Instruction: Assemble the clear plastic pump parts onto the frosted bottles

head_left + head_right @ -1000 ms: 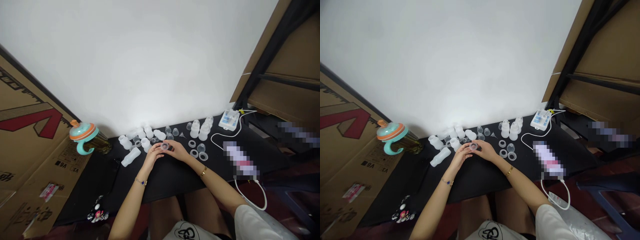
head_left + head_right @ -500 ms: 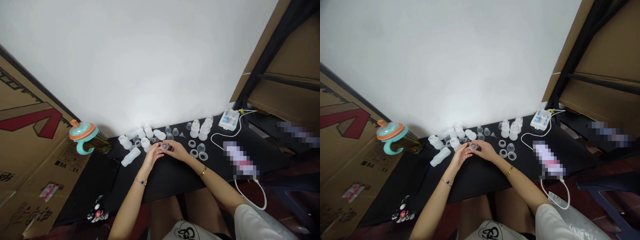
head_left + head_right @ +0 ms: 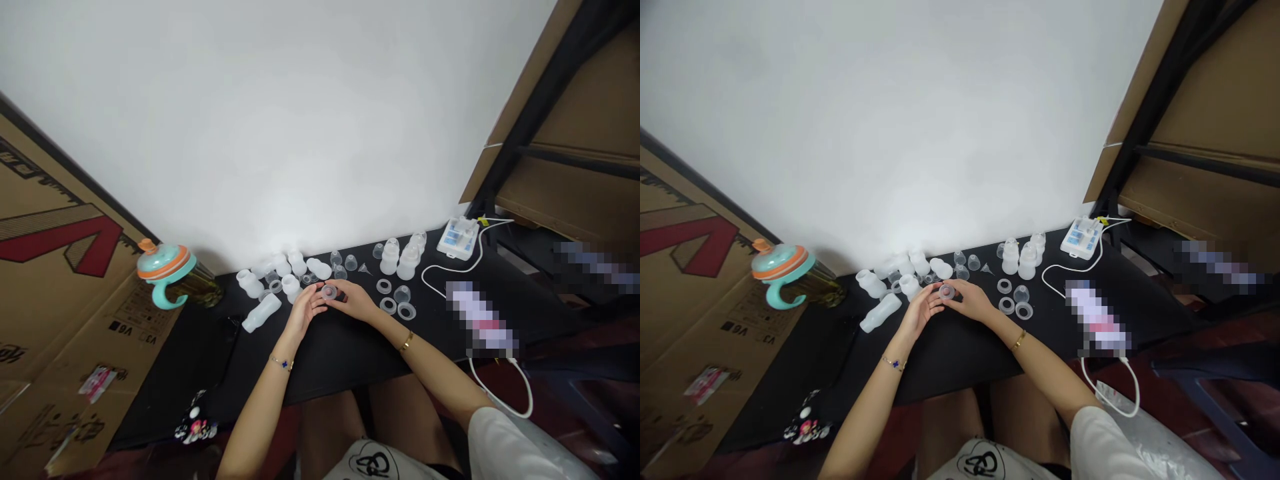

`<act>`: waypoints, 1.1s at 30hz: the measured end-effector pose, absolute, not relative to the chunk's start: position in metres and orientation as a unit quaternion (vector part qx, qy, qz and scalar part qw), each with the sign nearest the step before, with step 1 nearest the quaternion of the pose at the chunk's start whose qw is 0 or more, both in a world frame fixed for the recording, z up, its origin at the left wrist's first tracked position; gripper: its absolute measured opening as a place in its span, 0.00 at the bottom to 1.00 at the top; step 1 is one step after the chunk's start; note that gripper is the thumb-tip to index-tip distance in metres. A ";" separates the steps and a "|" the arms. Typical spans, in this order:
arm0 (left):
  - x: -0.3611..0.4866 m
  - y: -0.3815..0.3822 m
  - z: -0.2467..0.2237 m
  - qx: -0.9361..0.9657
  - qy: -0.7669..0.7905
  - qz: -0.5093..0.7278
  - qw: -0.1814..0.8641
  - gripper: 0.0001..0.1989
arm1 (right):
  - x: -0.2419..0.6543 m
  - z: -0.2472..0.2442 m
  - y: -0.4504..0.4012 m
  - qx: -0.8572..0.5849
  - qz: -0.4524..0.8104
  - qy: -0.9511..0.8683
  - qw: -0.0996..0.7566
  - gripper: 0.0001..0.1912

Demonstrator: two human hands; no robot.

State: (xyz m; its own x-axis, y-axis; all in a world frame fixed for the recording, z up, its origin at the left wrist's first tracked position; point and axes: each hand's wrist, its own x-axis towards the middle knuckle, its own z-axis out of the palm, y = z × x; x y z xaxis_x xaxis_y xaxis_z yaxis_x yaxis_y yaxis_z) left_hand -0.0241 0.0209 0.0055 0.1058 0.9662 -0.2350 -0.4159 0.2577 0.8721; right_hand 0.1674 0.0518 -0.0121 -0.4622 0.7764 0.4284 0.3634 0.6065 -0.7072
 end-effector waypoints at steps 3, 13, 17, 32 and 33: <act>-0.024 0.020 0.006 0.323 0.425 0.518 0.669 0.19 | 0.167 -0.012 0.052 -0.353 0.271 -0.811 0.379 0.26; -0.025 0.022 0.002 0.312 0.417 0.517 0.679 0.19 | 0.168 -0.014 0.051 -0.351 0.272 -0.810 0.382 0.26; -0.026 0.022 0.001 0.297 0.413 0.515 0.689 0.18 | 0.168 -0.011 0.050 -0.352 0.274 -0.811 0.378 0.26; -0.027 0.021 0.004 0.249 0.411 0.508 0.715 0.13 | 0.169 -0.003 0.046 -0.344 0.271 -0.818 0.373 0.25; -0.027 0.021 0.004 0.254 0.413 0.508 0.712 0.13 | 0.169 -0.003 0.046 -0.343 0.271 -0.819 0.372 0.25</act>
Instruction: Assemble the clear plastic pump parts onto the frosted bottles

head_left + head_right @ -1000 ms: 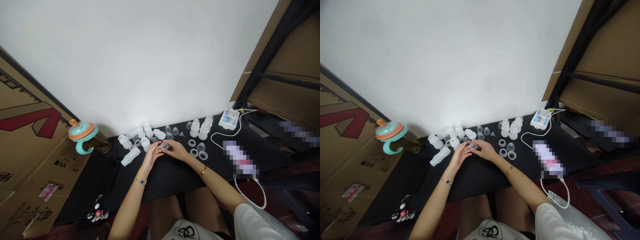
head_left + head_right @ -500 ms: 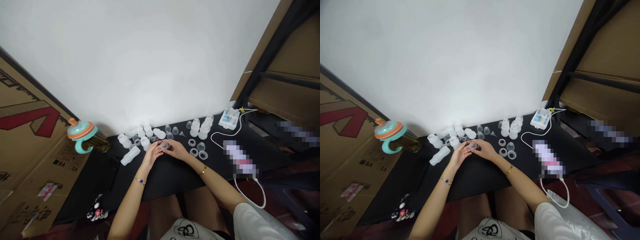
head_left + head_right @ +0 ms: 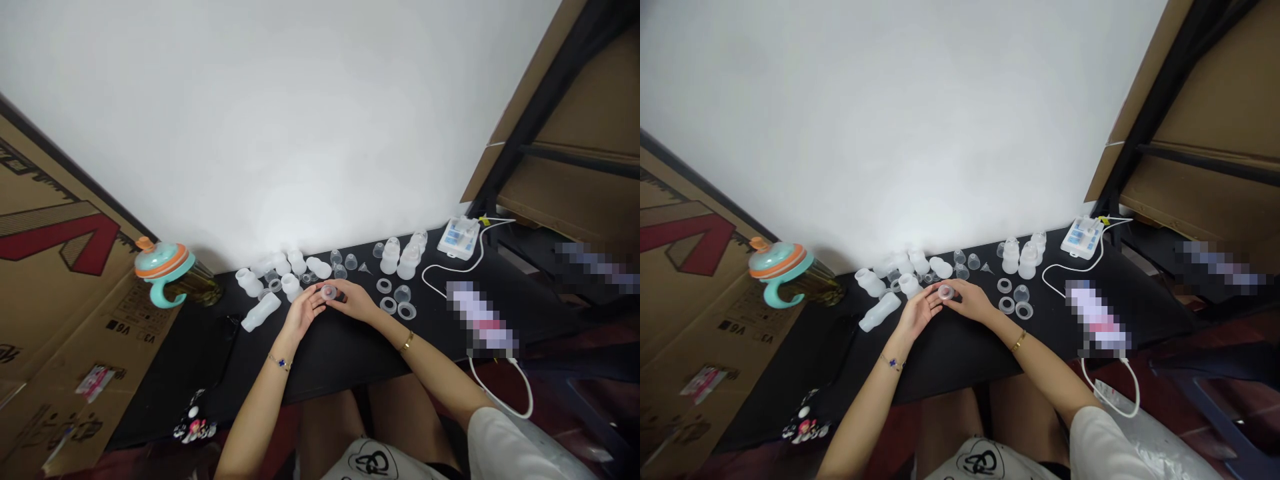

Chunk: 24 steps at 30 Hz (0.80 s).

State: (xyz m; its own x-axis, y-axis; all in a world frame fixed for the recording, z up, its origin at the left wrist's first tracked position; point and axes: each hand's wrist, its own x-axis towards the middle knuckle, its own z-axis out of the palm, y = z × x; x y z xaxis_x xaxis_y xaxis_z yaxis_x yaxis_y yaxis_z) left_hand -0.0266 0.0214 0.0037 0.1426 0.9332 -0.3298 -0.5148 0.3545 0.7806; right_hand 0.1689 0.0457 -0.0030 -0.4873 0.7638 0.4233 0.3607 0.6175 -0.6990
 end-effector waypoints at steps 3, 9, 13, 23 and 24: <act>-0.026 0.021 0.004 0.273 0.410 0.510 0.705 0.14 | 0.169 -0.004 0.046 -0.342 0.271 -0.818 0.374 0.25; -0.024 0.020 0.004 0.288 0.404 0.513 0.700 0.17 | 0.168 -0.006 0.046 -0.342 0.265 -0.818 0.380 0.24; -0.024 0.021 0.002 0.282 0.415 0.517 0.694 0.17 | 0.167 -0.007 0.046 -0.340 0.258 -0.821 0.379 0.24; -0.025 0.023 -0.002 0.289 0.425 0.518 0.684 0.17 | 0.167 -0.008 0.045 -0.339 0.252 -0.825 0.375 0.24; -0.025 0.023 -0.002 0.288 0.427 0.518 0.683 0.17 | 0.167 -0.009 0.045 -0.339 0.251 -0.825 0.376 0.24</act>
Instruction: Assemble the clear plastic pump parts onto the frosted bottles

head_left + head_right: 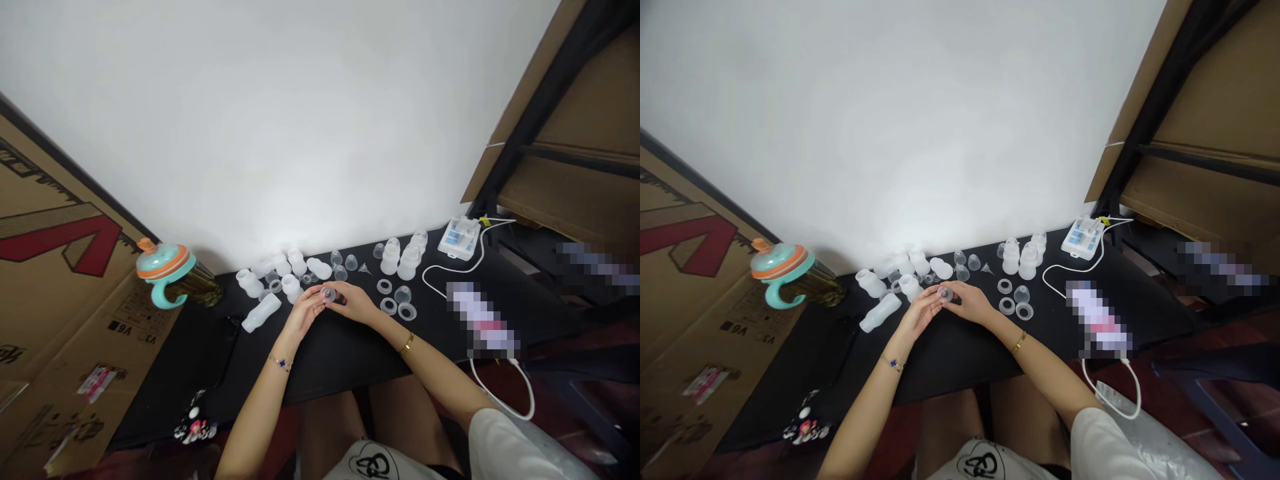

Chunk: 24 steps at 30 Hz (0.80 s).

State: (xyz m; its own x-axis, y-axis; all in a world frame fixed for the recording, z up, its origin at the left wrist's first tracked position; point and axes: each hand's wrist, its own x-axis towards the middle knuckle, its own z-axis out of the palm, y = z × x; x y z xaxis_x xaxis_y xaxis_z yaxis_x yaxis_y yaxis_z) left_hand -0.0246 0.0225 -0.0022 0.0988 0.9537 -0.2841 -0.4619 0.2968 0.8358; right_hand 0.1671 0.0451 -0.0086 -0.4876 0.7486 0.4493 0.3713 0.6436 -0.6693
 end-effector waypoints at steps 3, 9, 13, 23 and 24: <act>-0.024 0.022 -0.001 0.286 0.430 0.518 0.682 0.17 | 0.167 -0.009 0.045 -0.336 0.250 -0.826 0.378 0.24; -0.023 0.020 0.001 0.290 0.431 0.517 0.680 0.16 | 0.167 -0.007 0.044 -0.335 0.247 -0.829 0.373 0.23; -0.023 0.020 0.001 0.290 0.434 0.518 0.678 0.16 | 0.167 -0.005 0.043 -0.331 0.247 -0.831 0.372 0.23; -0.023 0.021 0.005 0.272 0.436 0.515 0.686 0.17 | 0.167 -0.005 0.053 -0.331 0.597 -0.619 0.388 0.32; -0.023 0.021 0.004 0.271 0.438 0.516 0.685 0.17 | 0.168 -0.002 0.054 -0.337 0.637 -0.579 0.383 0.31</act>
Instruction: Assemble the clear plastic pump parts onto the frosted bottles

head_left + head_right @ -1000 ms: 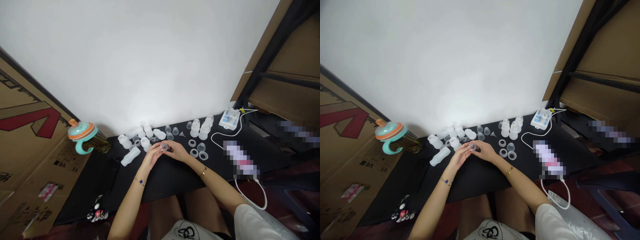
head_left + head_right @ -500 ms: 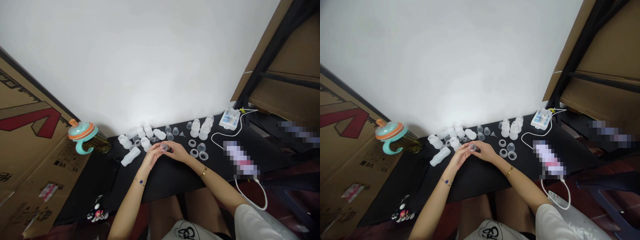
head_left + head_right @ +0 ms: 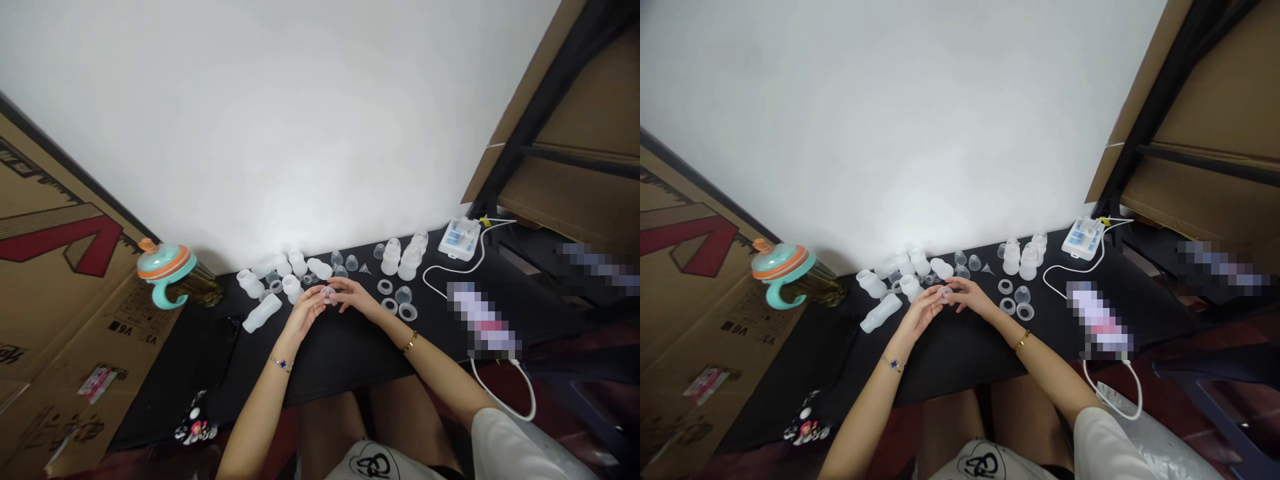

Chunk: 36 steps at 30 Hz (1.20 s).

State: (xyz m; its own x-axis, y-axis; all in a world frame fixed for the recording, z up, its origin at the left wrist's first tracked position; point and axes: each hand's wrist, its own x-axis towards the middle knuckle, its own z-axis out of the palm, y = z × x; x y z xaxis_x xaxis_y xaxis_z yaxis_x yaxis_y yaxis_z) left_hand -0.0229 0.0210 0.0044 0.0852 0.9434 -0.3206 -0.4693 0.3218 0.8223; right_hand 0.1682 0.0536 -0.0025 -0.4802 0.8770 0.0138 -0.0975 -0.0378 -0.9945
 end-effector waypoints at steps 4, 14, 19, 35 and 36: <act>-0.023 0.022 0.004 0.272 0.441 0.520 0.679 0.18 | 0.174 0.006 0.056 -0.394 0.692 -0.479 0.370 0.20; -0.023 0.023 0.002 0.281 0.430 0.523 0.680 0.20 | 0.174 -0.004 0.060 -0.363 0.750 -0.445 0.329 0.17; -0.023 0.022 0.002 0.285 0.422 0.520 0.686 0.20 | 0.174 -0.003 0.059 -0.358 0.756 -0.437 0.331 0.17; -0.023 0.022 0.004 0.294 0.428 0.514 0.683 0.19 | 0.172 0.002 0.057 -0.358 0.762 -0.427 0.329 0.17; -0.024 0.023 0.003 0.293 0.429 0.513 0.684 0.19 | 0.173 0.003 0.056 -0.359 0.763 -0.425 0.330 0.17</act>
State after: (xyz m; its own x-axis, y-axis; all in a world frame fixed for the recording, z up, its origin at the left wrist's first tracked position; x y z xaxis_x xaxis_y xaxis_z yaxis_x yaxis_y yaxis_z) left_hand -0.0237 0.0226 0.0034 0.1065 0.9524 -0.2856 -0.4499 0.3023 0.8404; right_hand 0.1725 0.0560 0.0031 -0.5239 0.8088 -0.2671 -0.1991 -0.4212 -0.8849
